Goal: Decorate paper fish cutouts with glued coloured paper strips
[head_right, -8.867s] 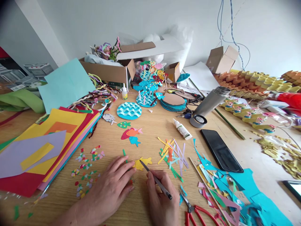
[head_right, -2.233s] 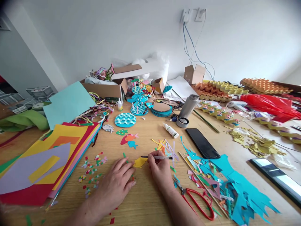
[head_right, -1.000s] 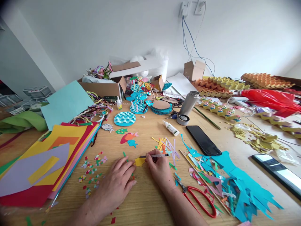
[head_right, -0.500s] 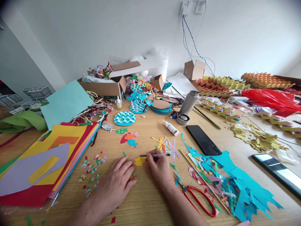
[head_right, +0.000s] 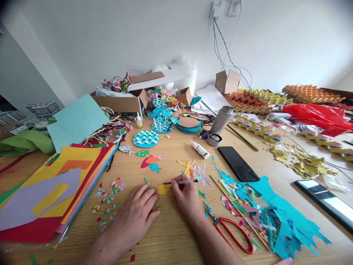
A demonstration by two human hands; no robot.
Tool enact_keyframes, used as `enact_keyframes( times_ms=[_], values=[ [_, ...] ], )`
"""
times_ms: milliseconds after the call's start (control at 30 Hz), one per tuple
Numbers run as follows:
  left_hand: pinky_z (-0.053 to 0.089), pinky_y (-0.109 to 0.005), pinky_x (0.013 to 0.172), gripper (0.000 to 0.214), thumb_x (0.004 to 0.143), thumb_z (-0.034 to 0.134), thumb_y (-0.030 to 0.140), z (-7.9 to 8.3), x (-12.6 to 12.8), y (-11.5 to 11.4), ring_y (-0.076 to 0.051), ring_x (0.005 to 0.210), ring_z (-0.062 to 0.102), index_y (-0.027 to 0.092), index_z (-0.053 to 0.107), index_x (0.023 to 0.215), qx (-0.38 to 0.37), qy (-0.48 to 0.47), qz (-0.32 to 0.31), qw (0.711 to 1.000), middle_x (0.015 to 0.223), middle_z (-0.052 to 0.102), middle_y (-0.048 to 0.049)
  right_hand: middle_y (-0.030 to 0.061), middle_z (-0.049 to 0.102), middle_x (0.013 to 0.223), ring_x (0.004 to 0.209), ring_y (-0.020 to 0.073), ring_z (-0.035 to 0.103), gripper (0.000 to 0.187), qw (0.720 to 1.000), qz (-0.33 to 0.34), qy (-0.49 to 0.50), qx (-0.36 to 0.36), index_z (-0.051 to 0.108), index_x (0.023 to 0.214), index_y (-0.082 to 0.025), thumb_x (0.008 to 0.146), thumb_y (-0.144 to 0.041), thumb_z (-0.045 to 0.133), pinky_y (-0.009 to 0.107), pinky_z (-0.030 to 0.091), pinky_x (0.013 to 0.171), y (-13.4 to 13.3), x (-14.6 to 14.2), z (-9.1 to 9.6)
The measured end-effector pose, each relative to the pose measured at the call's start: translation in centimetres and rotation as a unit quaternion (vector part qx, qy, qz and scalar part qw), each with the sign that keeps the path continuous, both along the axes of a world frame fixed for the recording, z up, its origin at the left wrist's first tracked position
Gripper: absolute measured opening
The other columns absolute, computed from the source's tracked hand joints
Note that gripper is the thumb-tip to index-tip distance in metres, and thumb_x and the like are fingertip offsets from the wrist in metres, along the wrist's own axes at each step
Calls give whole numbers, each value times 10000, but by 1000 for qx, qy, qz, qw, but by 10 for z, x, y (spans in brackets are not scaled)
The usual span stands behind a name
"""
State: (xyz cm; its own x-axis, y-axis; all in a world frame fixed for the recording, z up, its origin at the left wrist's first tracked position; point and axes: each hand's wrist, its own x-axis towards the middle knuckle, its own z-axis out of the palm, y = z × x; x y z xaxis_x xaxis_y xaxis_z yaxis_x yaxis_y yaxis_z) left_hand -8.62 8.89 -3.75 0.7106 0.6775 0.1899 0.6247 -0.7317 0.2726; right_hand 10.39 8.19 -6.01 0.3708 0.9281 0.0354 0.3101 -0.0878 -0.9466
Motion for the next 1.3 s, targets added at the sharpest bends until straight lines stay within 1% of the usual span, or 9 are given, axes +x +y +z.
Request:
enact_keyframes(
  times_ms=[200, 367, 533, 900, 1300],
  values=[
    [340, -465, 1079, 344, 882, 546, 360, -2, 0, 1, -273, 1241, 413, 205, 573, 1188, 2, 3, 1, 1000, 1248, 577, -31, 9, 596, 545, 411, 120, 467, 301, 1000, -13, -10, 6, 580, 718, -187, 827, -466, 552, 229, 333, 392, 0, 0, -2],
    [352, -473, 1065, 332, 886, 540, 355, -1, 0, 1, -272, 1233, 427, 205, 578, 1180, 12, -5, -4, 1000, 1233, 583, -47, -1, 576, 505, 385, 118, 458, 328, 1000, -20, -14, 7, 585, 701, -187, 819, -492, 557, 227, 328, 376, 0, 1, 0],
    [342, -465, 1076, 347, 879, 551, 352, -1, 0, 1, -272, 1234, 421, 209, 567, 1195, 7, 0, -2, 1000, 1243, 579, -35, -10, 556, 470, 349, 110, 424, 348, 1000, -23, -10, 7, 587, 688, -188, 808, -514, 563, 229, 312, 360, 0, 0, 2],
    [333, -458, 1084, 345, 886, 540, 358, 0, 0, 1, -269, 1249, 406, 206, 567, 1195, 2, 4, 1, 1000, 1256, 573, -31, -4, 561, 502, 376, 117, 450, 302, 1000, -27, -5, 6, 576, 691, -193, 823, -464, 559, 233, 329, 375, 1, 0, 3],
    [331, -459, 1088, 344, 883, 547, 352, -1, 1, 1, -268, 1245, 408, 200, 568, 1191, 4, 4, 2, 1000, 1255, 574, -26, -4, 560, 502, 378, 116, 444, 304, 1000, -29, 6, 6, 569, 689, -190, 810, -469, 564, 227, 322, 370, 0, 0, 2]
  ],
)
